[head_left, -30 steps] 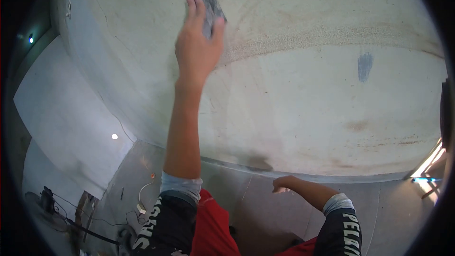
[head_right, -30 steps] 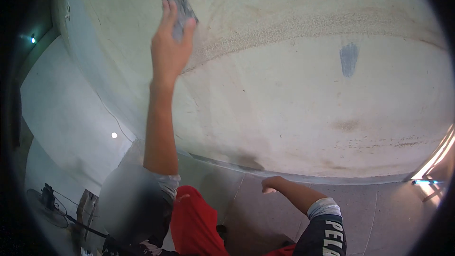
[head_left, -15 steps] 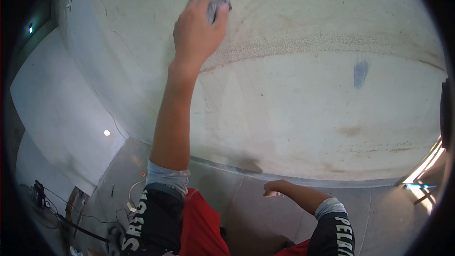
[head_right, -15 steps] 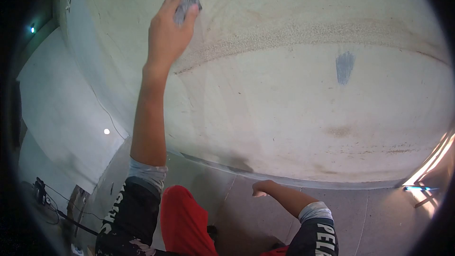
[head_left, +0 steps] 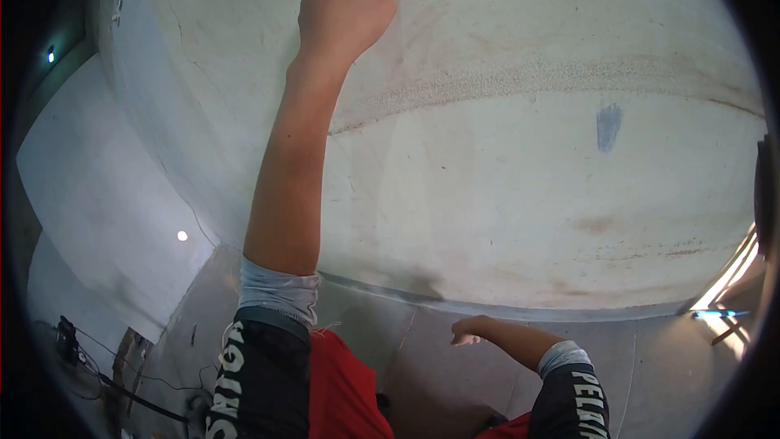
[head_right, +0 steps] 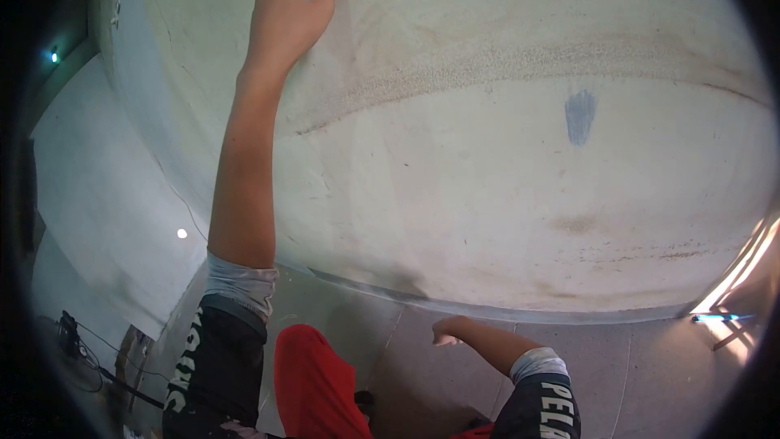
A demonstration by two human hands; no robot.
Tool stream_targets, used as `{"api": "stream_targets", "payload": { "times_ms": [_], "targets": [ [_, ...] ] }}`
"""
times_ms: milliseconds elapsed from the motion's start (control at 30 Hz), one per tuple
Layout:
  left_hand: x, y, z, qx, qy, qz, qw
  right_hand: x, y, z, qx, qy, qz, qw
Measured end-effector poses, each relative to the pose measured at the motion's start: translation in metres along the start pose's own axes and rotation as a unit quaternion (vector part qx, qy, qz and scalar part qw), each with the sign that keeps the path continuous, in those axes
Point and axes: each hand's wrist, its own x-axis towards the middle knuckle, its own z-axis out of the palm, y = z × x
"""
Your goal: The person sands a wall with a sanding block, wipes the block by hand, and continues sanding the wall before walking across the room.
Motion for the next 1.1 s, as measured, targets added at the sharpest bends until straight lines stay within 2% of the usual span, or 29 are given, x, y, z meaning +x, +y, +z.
{"api": "stream_targets", "payload": {
  "times_ms": [100, 200, 267, 367, 433, 533, 567, 633, 700, 800, 867, 900, 967, 1033, 1100],
  "targets": [
    [-0.013, -0.019, 0.013, -0.03, 0.007, 0.06, 0.998, -0.002, 0.003, -0.005, 0.039, 0.051, -0.009, 0.998],
    [-0.097, -0.021, 0.042, -0.058, -0.001, 0.048, 0.997, -0.01, 0.001, -0.024, 0.021, 0.075, -0.014, 0.997],
    [-0.159, -0.007, 0.058, -0.038, -0.059, 0.045, 0.996, -0.006, -0.002, -0.023, 0.028, 0.056, 0.002, 0.998],
    [-0.156, -0.003, 0.063, -0.054, -0.055, 0.042, 0.996, 0.002, -0.003, -0.01, 0.029, 0.023, -0.011, 0.999],
    [-0.099, -0.01, 0.056, -0.09, 0.028, 0.087, 0.992, -0.015, -0.007, -0.009, 0.039, 0.027, -0.012, 0.999],
    [-0.026, 0.003, 0.022, -0.053, 0.041, 0.095, 0.993, -0.005, 0.001, -0.008, 0.05, 0.039, -0.018, 0.998],
    [-0.017, 0.014, 0.007, -0.035, 0.009, 0.063, 0.997, 0.001, 0.005, -0.006, 0.051, 0.047, -0.023, 0.997],
    [-0.022, 0.015, 0.008, -0.015, -0.026, 0.029, 0.999, 0.0, 0.009, -0.007, 0.051, 0.046, -0.019, 0.997],
    [-0.058, 0.002, 0.037, -0.045, 0.039, 0.073, 0.996, -0.006, 0.004, -0.015, 0.037, 0.046, 0.005, 0.998],
    [-0.139, 0.009, 0.059, -0.041, 0.017, 0.085, 0.995, -0.014, -0.004, -0.019, 0.016, 0.073, -0.003, 0.997],
    [-0.16, 0.016, 0.062, -0.105, -0.092, 0.023, 0.99, -0.013, -0.006, -0.014, 0.021, 0.077, -0.015, 0.997],
    [-0.155, 0.014, 0.061, -0.108, -0.09, 0.02, 0.99, -0.013, -0.004, -0.012, 0.026, 0.081, -0.029, 0.996],
    [-0.125, 0.004, 0.053, -0.049, -0.032, 0.105, 0.993, -0.011, -0.002, -0.009, 0.037, 0.081, -0.022, 0.996],
    [-0.079, 0.002, 0.044, -0.033, -0.018, 0.104, 0.994, -0.01, -0.005, -0.005, 0.048, 0.079, -0.017, 0.996],
    [-0.037, 0.028, 0.008, -0.014, -0.024, 0.088, 0.996, -0.013, -0.002, -0.015, 0.022, 0.022, 0.017, 0.999]
  ]
}}
